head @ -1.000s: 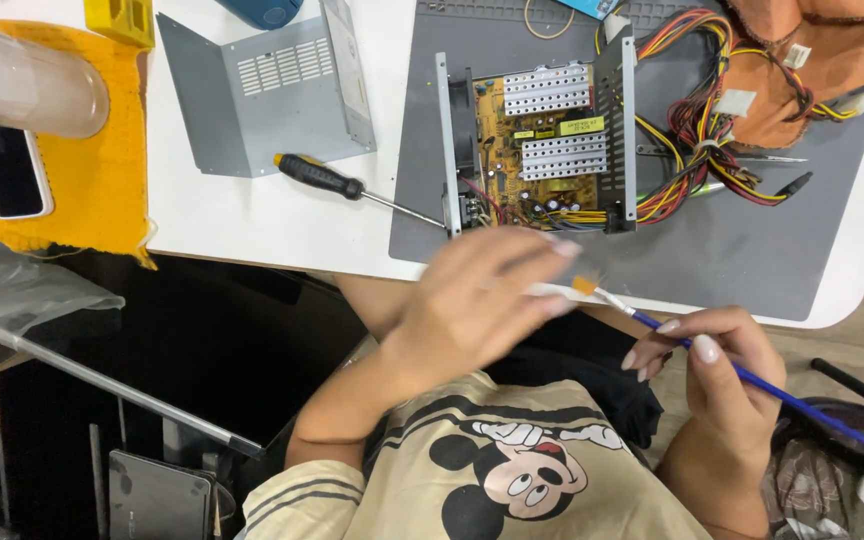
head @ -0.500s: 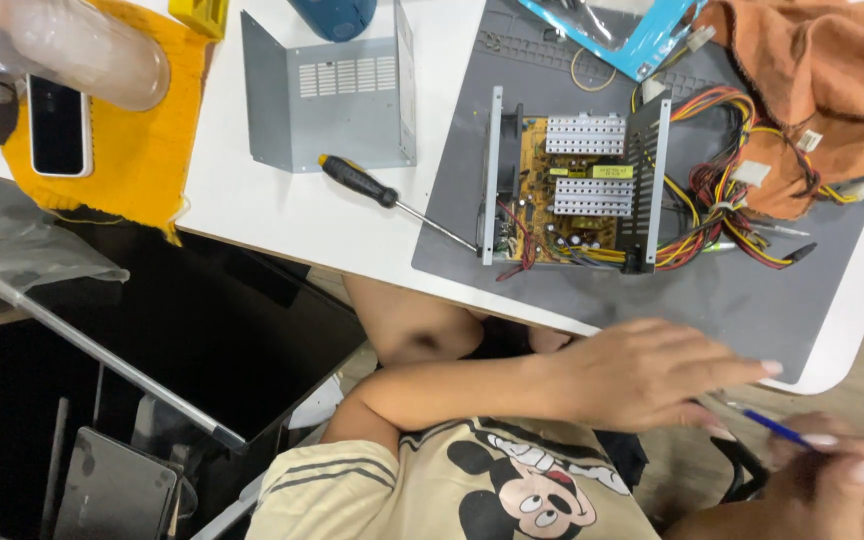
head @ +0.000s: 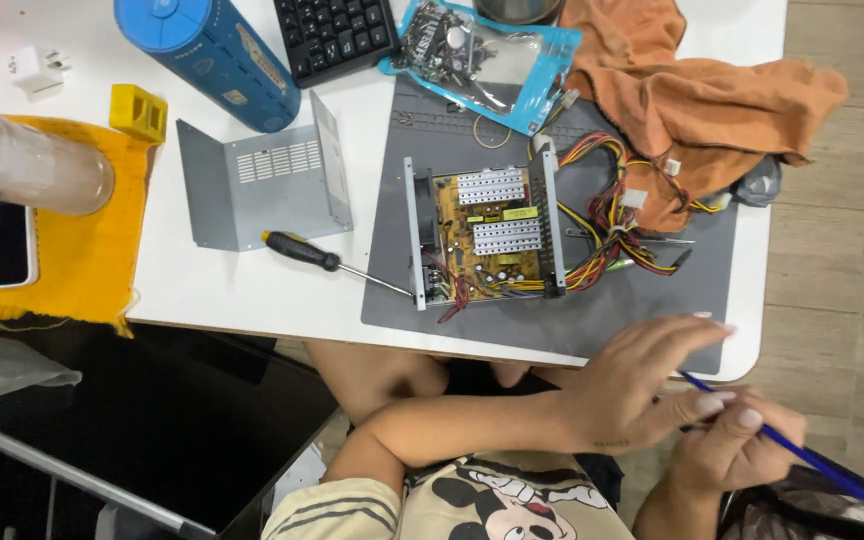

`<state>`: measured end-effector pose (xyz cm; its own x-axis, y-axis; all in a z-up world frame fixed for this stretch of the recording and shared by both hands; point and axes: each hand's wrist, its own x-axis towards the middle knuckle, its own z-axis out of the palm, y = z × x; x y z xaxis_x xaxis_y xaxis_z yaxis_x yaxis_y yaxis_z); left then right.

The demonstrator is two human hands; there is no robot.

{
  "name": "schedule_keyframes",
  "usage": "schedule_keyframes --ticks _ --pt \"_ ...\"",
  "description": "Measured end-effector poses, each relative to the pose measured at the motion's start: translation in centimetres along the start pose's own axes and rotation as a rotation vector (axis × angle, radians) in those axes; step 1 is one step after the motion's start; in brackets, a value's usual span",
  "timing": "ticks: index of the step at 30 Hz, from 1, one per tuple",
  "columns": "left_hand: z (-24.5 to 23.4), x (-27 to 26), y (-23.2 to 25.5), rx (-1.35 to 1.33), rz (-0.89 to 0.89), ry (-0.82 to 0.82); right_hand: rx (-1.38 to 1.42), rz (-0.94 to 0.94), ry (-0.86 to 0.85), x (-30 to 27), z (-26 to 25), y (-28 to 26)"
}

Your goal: Cleaning the internal components of a computer power supply unit using a brush.

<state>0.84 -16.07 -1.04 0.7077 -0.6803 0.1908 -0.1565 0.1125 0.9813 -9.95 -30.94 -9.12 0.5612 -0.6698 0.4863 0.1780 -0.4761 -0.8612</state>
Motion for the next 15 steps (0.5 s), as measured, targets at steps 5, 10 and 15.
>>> schedule_keyframes --ticks 5,10,15 --pt "0.7 2.2 0.9 0.719 0.718 0.345 0.639 0.393 -0.052 4.8 2.0 -6.7" --pt "-0.9 2.5 -0.5 0.685 0.7 0.258 0.571 0.319 -0.008 6.2 2.5 -5.5" --pt "0.3 1.4 -3.8 0.891 0.729 0.13 0.511 0.223 0.058 5.1 2.6 -5.2"
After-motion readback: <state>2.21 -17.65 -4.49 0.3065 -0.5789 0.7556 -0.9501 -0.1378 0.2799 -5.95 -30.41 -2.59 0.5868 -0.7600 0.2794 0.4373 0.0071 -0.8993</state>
